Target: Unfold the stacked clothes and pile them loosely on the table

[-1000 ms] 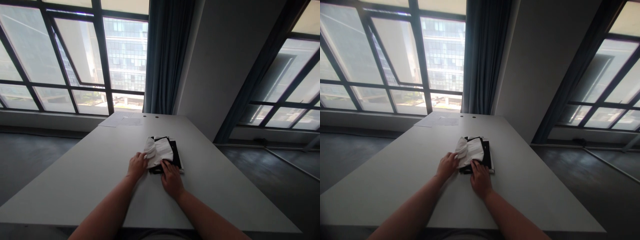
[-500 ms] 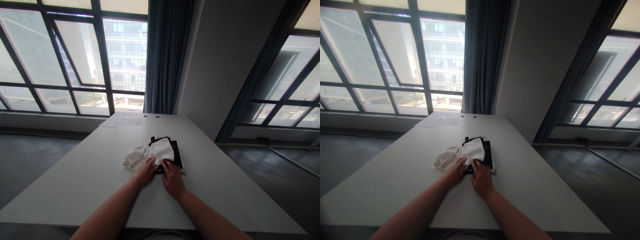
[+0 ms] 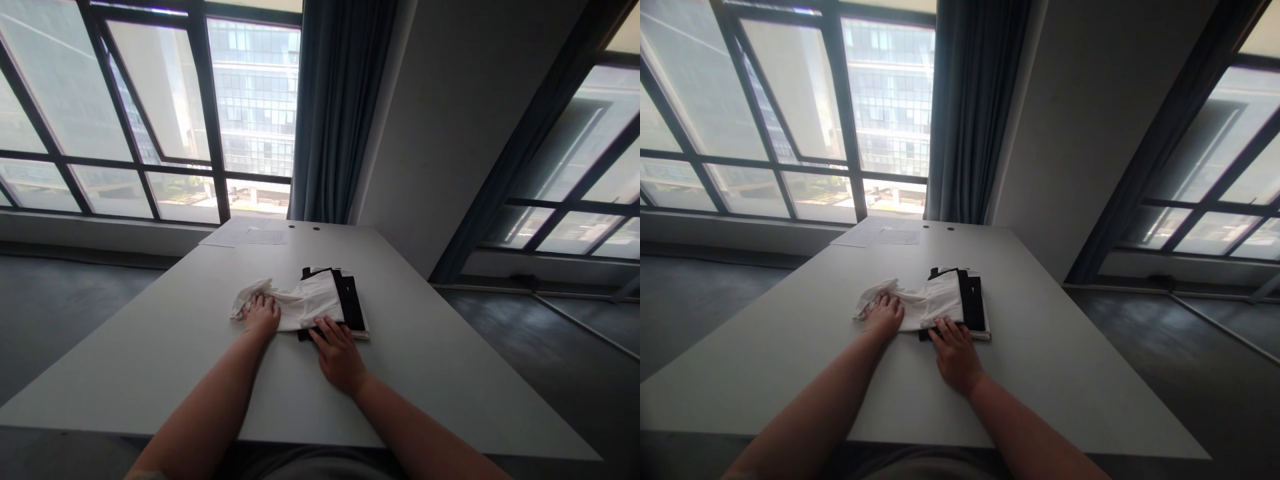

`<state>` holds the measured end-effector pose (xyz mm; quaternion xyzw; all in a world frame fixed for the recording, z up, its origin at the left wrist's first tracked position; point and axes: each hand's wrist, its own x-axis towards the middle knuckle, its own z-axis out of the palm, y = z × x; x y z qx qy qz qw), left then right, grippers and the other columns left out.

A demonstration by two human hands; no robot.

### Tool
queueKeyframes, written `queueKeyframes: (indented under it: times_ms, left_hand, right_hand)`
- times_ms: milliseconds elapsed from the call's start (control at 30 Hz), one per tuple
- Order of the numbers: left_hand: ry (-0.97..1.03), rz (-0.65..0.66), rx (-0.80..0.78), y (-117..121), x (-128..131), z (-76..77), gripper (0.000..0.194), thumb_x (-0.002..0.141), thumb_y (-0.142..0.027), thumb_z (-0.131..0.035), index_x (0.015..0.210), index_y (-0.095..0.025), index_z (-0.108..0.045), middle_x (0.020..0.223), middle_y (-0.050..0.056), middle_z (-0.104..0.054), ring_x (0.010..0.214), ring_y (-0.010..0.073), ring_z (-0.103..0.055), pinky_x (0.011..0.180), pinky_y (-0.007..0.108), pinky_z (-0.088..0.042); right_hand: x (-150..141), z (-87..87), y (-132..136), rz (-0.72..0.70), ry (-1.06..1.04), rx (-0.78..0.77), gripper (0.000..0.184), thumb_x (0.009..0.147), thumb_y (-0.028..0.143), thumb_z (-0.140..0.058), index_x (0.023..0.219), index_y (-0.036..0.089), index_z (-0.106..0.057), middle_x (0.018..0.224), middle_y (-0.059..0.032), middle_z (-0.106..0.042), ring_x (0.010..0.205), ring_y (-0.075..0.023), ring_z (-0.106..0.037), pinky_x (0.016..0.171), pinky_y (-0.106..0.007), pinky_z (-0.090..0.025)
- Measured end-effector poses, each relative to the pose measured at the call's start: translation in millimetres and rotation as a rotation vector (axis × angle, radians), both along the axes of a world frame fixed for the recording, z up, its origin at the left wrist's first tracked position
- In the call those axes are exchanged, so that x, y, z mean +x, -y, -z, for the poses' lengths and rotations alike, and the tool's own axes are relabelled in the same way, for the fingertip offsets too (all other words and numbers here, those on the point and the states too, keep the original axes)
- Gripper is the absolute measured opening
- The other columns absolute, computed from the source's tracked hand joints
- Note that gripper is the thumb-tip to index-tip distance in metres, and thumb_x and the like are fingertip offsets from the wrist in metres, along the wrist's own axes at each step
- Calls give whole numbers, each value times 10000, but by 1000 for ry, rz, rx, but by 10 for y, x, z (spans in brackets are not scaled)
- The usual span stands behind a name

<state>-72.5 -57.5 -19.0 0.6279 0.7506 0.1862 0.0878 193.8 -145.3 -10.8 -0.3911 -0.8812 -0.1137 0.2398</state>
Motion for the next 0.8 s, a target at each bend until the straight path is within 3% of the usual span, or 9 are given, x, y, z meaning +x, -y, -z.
queueKeyframes:
  times_ms: [200, 367, 433, 467, 533, 600, 667, 733, 800]
  left_hand:
    - [-98, -68, -86, -147, -352, -40, 593, 997, -451, -382, 1529, -228, -520, 1702, 128, -345, 1599, 356, -220, 1223, 671, -237]
    - [-77, -326, 163, -176, -552, -86, 785, 1007, -385, -337, 1677, -48, -105, 1734, 235, -182, 1540, 362, -321, 1164, 583, -357]
    - [-112, -326, 255, -158, -598, -104, 793, 999, -376, -374, 1675, -52, -115, 1706, 252, -247, 1497, 374, -367, 1148, 579, -356]
    - [-135, -313, 278, -143, -597, -111, 767, 993, -382, -403, 1660, -61, -202, 1664, 259, -328, 1464, 384, -398, 1137, 580, -354]
    - [-175, -246, 285, -104, -531, -117, 619, 989, -399, -443, 1520, -84, -487, 1495, 256, -531, 1357, 397, -488, 1110, 582, -355]
    - [-203, -99, 261, -59, -386, -103, 452, 1011, -401, -424, 1245, -129, -699, 1260, 218, -673, 1239, 381, -562, 1098, 584, -351]
    - [-203, 118, 235, -16, -203, -64, 413, 1030, -396, -404, 1097, -188, -754, 1145, 170, -715, 1192, 347, -590, 1105, 563, -356]
    - [-164, 315, 209, 8, -45, -12, 378, 1024, -376, -431, 1195, -250, -744, 1227, 127, -709, 1229, 305, -585, 1118, 496, -384]
    - [-116, 415, 182, 2, 45, 34, 417, 1000, -333, -470, 1363, -290, -669, 1393, 98, -649, 1316, 270, -550, 1147, 436, -395]
  right_hand:
    - [-17, 19, -42, 39, 3, -66, 592, 903, 129, -538, 1482, 236, -603, 1627, -88, -475, 1507, -263, -380, 1178, -458, -278]
    - [1, 23, -30, 0, -21, -58, 597, 882, 115, -556, 1470, 203, -604, 1607, -128, -484, 1491, -299, -380, 1183, -487, -280]
    - [10, 24, -3, -59, -38, -39, 572, 865, 95, -562, 1424, 193, -633, 1550, -148, -526, 1451, -312, -410, 1170, -492, -313]
    - [10, 26, 16, -102, -47, -28, 544, 857, 86, -563, 1384, 191, -655, 1502, -153, -556, 1416, -313, -438, 1155, -489, -340]
    - [-7, 32, 56, -212, -46, -29, 478, 849, 78, -571, 1296, 195, -691, 1406, -150, -603, 1330, -307, -491, 1119, -478, -397]
    - [-44, 40, 84, -322, -30, -90, 409, 845, 81, -588, 1216, 205, -710, 1318, -132, -637, 1230, -287, -540, 1074, -451, -450]
    - [-83, 50, 85, -386, -41, -206, 346, 844, 72, -599, 1137, 207, -722, 1207, -108, -668, 1119, -256, -579, 1019, -407, -494]
    - [-103, 62, 56, -378, -107, -307, 300, 851, 52, -589, 1070, 200, -729, 1104, -89, -682, 1029, -229, -600, 970, -371, -515]
    - [-93, 79, 13, -325, -196, -369, 291, 856, 33, -578, 1044, 192, -734, 1063, -84, -684, 997, -217, -615, 947, -357, -520]
